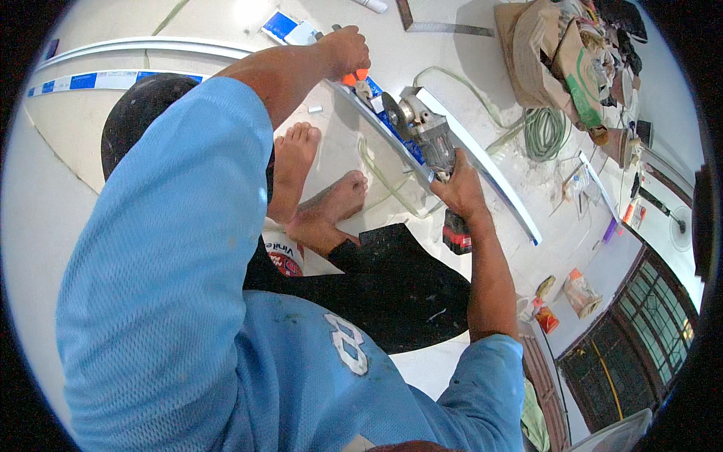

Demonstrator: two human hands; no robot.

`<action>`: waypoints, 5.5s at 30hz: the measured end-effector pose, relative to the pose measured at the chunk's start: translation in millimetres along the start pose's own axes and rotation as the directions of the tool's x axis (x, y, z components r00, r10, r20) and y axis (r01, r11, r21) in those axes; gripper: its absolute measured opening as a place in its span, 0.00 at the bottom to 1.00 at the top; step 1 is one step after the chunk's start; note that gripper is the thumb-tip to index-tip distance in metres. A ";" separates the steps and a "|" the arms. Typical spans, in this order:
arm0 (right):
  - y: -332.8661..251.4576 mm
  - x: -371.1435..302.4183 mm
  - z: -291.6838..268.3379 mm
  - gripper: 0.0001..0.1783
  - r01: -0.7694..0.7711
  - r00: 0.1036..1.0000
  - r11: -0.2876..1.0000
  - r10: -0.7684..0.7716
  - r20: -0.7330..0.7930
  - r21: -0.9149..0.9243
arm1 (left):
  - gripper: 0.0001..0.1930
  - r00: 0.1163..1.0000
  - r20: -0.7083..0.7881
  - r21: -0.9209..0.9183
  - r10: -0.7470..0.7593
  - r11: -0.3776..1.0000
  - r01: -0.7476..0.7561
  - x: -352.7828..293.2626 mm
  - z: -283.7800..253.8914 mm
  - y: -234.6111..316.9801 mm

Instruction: The person sits on the floor and uses an angle grinder to cut a metal profile while holding it with pliers. They inspect the cut piece and then place the tools into a bucket before standing up.

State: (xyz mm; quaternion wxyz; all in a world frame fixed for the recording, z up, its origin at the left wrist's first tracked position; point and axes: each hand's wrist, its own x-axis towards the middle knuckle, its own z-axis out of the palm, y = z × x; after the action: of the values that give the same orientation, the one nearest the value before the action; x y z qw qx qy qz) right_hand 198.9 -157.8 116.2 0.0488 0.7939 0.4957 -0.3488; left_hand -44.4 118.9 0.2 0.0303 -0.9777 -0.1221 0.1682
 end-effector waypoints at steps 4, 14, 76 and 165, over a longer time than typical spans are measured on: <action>28.7 -6.7 2.5 0.46 0.088 0.993 0.972 -0.069 -0.092 0.217 | 0.12 1.000 -0.013 0.004 0.025 1.000 -0.025 2.2 -2.2 -0.8; 15.1 -0.1 1.0 0.40 0.014 1.000 0.995 -0.015 0.005 0.094 | 0.09 1.000 -0.011 0.074 0.022 0.997 -0.021 4.1 -3.1 -0.2; -0.2 9.1 5.7 0.49 0.020 1.000 0.999 -0.020 0.005 -0.025 | 0.11 0.999 0.029 0.066 0.017 0.998 -0.019 3.4 -4.6 0.0; 92.3 -88.0 179.3 0.17 -0.051 0.798 0.279 0.588 -0.129 0.959 | 0.33 0.934 0.337 -0.671 0.122 0.727 0.147 -27.5 -39.8 203.8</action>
State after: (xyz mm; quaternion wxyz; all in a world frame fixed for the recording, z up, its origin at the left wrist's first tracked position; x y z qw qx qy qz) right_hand 160.7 -346.5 9.5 -0.4548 0.8204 0.0277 -0.3453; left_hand -9.5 -86.0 26.1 -0.3547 -0.8706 -0.1857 0.2859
